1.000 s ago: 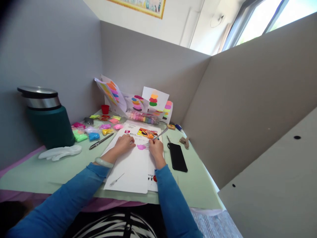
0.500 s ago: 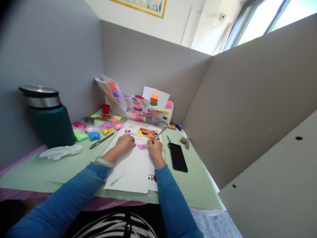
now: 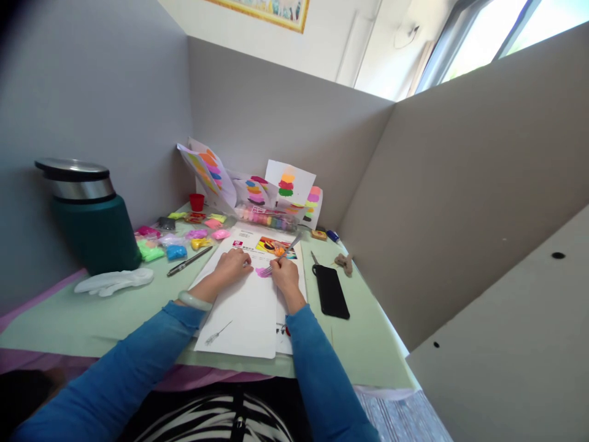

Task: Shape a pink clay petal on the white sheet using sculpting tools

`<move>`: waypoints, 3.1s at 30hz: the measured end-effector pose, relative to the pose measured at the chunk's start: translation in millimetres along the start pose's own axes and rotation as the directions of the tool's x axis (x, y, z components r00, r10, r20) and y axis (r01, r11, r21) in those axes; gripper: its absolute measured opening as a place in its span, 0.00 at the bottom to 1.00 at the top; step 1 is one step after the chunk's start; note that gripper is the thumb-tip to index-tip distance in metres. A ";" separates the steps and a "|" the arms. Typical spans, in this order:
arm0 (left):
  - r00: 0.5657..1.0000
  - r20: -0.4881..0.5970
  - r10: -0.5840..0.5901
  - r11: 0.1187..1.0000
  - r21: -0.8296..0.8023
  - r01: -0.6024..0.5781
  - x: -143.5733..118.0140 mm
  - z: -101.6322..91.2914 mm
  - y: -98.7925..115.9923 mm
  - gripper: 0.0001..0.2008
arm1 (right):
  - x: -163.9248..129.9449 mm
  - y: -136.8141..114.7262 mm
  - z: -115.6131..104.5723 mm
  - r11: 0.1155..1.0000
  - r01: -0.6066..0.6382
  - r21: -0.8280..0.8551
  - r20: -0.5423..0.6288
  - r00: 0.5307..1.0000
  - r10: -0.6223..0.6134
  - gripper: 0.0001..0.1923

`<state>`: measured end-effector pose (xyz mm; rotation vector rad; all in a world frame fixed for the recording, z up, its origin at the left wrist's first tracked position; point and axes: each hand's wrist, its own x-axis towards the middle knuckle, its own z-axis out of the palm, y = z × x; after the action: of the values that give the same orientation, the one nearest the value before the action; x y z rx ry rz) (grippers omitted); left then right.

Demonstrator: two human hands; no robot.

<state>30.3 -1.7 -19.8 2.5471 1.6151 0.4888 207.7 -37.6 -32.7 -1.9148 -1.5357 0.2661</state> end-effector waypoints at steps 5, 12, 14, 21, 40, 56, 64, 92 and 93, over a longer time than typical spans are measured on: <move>1.000 0.009 0.000 1.000 -0.023 0.000 -1.1 -0.6 -0.1 0.13 | 2.8 5.7 -4.0 0.998 -0.048 -0.052 -0.047 0.998 0.045 0.14; 0.994 -0.079 0.069 0.984 -0.159 -0.081 1.4 -0.7 0.4 0.10 | 2.6 8.6 -5.0 0.982 0.028 0.187 -0.128 0.992 -0.003 0.18; 0.985 -0.122 0.122 0.936 -0.316 -0.155 2.9 -0.8 2.9 0.14 | -1.1 3.4 -1.5 0.951 0.139 0.278 -0.093 0.989 -0.117 0.18; 0.963 -0.075 0.258 0.638 -0.735 -0.228 6.7 5.9 8.3 0.22 | -10.7 -10.6 5.5 0.879 0.286 0.383 0.048 0.944 -0.328 0.17; 0.992 0.087 -0.091 0.624 -0.771 0.125 9.5 4.2 4.3 0.11 | -5.0 2.1 -7.6 0.964 0.206 -0.167 0.195 0.965 -0.173 0.11; 0.998 0.028 -0.061 0.864 -0.499 0.067 9.6 10.5 18.1 0.10 | -2.9 5.7 -3.9 0.967 0.200 -0.160 0.189 0.967 -0.169 0.09; 0.995 0.054 -0.087 0.864 -0.492 0.102 5.7 5.5 18.7 0.11 | -1.6 4.5 -6.1 0.968 0.182 -0.174 0.209 0.967 -0.144 0.09; 0.993 0.014 -0.116 0.876 -0.470 0.109 7.5 6.5 22.2 0.10 | -1.3 3.5 -7.4 0.974 0.158 -0.161 0.207 0.971 -0.123 0.08; 0.992 0.018 -0.122 0.876 -0.469 0.116 7.3 6.4 21.3 0.10 | -1.2 3.5 -7.5 0.974 0.158 -0.161 0.208 0.970 -0.123 0.08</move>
<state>53.6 -3.9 -19.0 2.0770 1.4277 0.7762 214.2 -41.8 -29.5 -1.9493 -1.8735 0.2704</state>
